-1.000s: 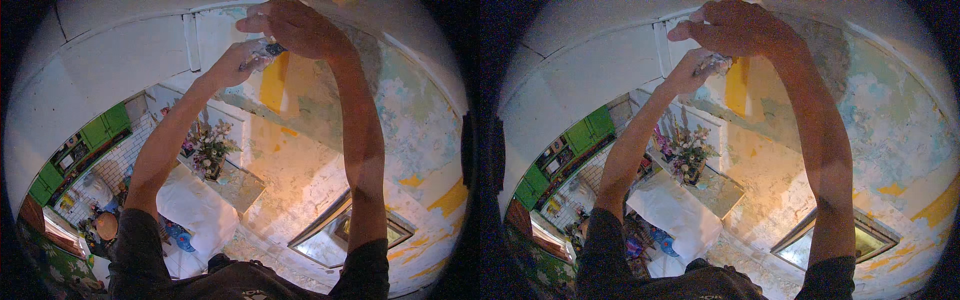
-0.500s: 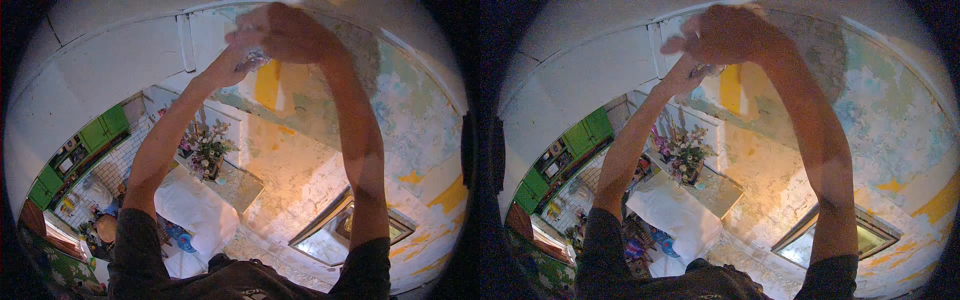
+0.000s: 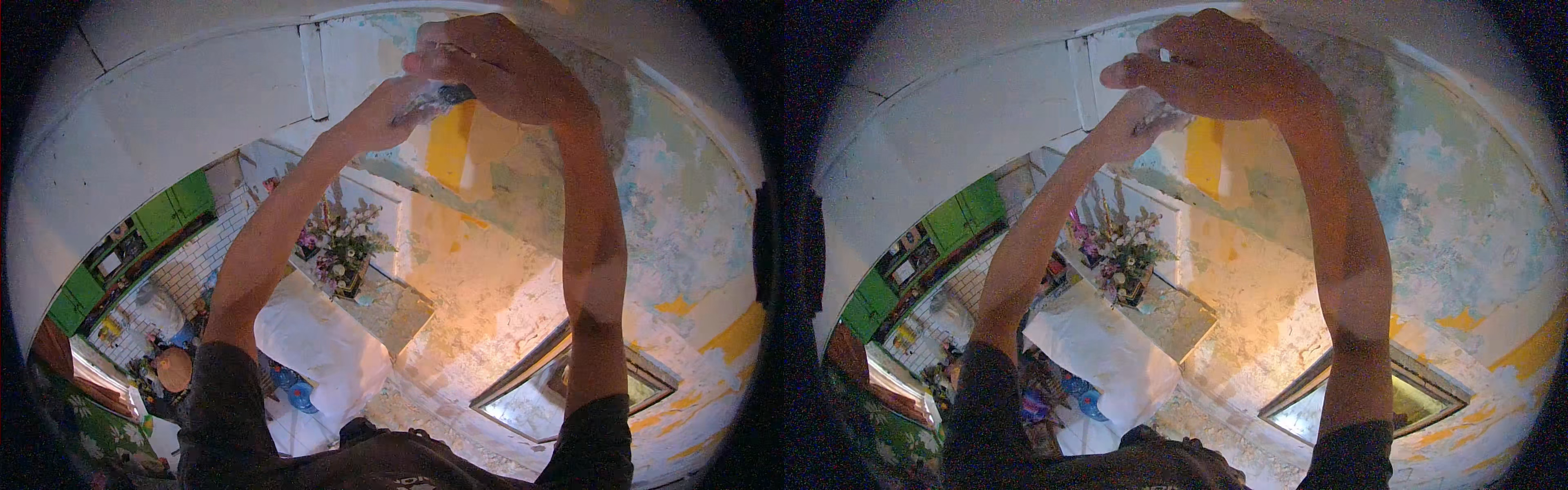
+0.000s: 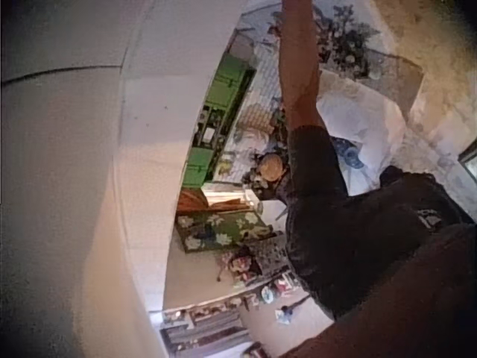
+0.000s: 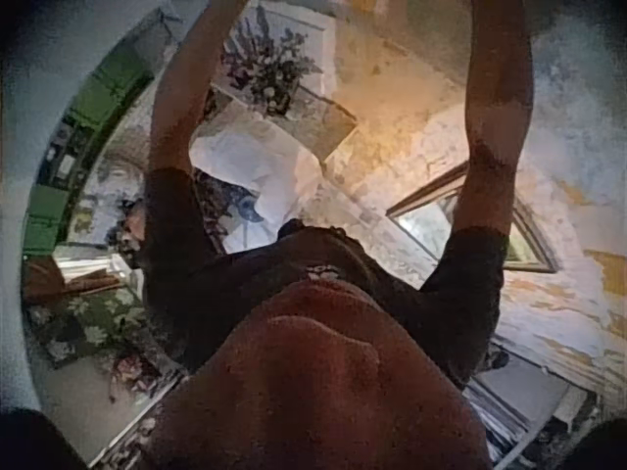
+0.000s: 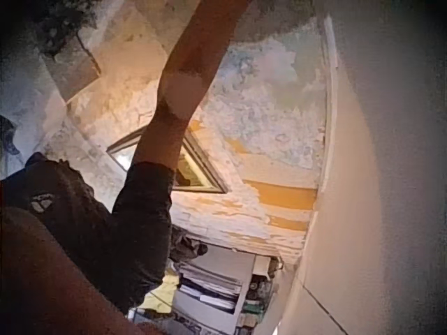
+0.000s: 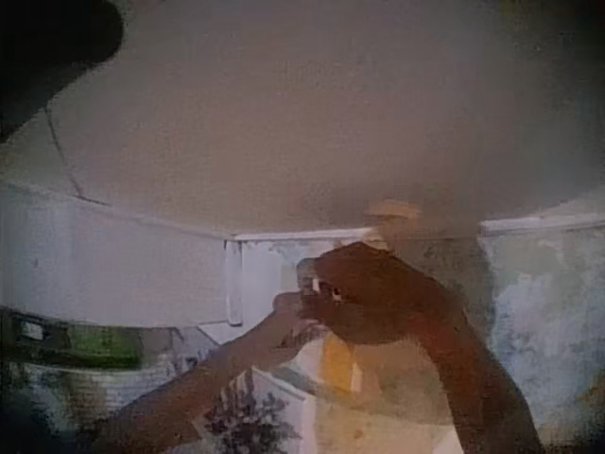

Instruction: Scraping old paint or plaster off a wall using a putty knife.

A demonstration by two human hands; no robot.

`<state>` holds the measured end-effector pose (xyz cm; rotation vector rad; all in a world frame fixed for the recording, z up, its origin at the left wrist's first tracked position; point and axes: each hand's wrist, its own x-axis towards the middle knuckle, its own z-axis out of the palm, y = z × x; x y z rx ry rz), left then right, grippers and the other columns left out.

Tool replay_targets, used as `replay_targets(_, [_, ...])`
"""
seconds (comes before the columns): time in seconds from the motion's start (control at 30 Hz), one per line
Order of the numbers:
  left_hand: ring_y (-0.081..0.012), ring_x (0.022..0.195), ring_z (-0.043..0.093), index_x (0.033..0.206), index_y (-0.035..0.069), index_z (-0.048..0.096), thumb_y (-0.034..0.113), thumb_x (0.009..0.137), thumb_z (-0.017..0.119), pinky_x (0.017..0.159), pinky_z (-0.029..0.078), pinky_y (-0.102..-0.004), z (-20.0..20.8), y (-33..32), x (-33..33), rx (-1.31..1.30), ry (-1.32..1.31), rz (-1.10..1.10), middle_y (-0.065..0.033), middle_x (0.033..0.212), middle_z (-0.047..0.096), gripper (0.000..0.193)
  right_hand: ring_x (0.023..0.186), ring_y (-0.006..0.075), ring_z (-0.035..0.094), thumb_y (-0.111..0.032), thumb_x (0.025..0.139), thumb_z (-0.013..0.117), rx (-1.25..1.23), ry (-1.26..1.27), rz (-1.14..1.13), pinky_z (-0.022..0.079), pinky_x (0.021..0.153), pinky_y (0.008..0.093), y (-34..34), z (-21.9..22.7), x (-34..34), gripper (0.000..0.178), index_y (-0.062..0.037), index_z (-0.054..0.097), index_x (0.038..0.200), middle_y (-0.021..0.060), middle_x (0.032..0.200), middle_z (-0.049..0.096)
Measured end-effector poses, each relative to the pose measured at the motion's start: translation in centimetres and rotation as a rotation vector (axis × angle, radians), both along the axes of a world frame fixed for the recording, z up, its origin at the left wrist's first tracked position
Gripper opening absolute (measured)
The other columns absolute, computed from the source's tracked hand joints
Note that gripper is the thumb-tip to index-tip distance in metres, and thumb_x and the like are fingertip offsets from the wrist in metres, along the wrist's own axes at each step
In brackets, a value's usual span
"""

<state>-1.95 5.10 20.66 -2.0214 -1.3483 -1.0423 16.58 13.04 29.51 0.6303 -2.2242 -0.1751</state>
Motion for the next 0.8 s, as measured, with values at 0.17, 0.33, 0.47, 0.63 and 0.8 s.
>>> replay_targets(0.17, [-0.0344,0.098,0.058,0.117,0.002,0.051,0.000,0.085,0.053,0.089,0.045,-0.0395,0.3,0.2,0.5,0.084,0.075,-0.075,-0.0176,0.105,0.061,0.033,0.059,0.0180,0.047,-0.035,0.089,0.056,-0.205,-0.194,0.081,0.040,0.059,0.0335,-1.6,0.4,2.0,0.037,-0.0008,0.054,0.076,0.0078,0.061,0.050])
replay_targets(0.33, [-0.0336,0.101,0.056,0.118,0.003,0.051,0.001,0.085,0.054,0.091,0.044,-0.0403,1.1,0.3,0.4,-0.032,0.088,-0.040,-0.0176,0.107,0.060,0.033,0.053,0.0264,0.055,-0.036,0.087,0.057,-0.182,-0.291,-0.162,0.043,0.054,0.0401,-2.4,1.9,3.6,0.041,0.0021,0.060,0.073,0.0174,0.059,0.054])
replay_targets(0.47, [-0.0337,0.101,0.056,0.117,0.003,0.051,0.001,0.086,0.053,0.091,0.044,-0.0415,1.2,0.3,0.7,0.043,0.180,-0.095,-0.0179,0.106,0.060,0.031,0.058,0.0127,0.041,-0.035,0.089,0.057,-0.178,-0.211,-0.125,0.038,0.058,0.0302,-2.0,0.8,2.1,0.039,-0.0013,0.051,0.072,0.0043,0.059,0.042])
replay_targets(0.63, [-0.0336,0.103,0.055,0.117,0.003,0.052,0.001,0.086,0.052,0.092,0.043,-0.0415,1.4,0.0,0.8,-0.019,0.158,-0.101,-0.0175,0.109,0.059,0.030,0.057,0.0153,0.040,-0.037,0.089,0.057,-0.201,-0.218,-0.011,0.036,0.056,0.0326,-1.2,0.9,2.1,0.041,-0.0023,0.051,0.069,0.0051,0.057,0.043])
replay_targets(0.8, [-0.0313,0.108,0.054,0.119,0.004,0.052,0.002,0.087,0.053,0.095,0.041,-0.0398,2.3,0.3,0.6,-0.104,0.182,-0.079,-0.0162,0.114,0.057,0.033,0.057,0.0203,0.043,-0.038,0.090,0.055,-0.127,-0.214,-0.133,0.037,0.057,0.0346,-1.4,0.9,2.0,0.042,-0.0006,0.051,0.072,0.0101,0.060,0.044])
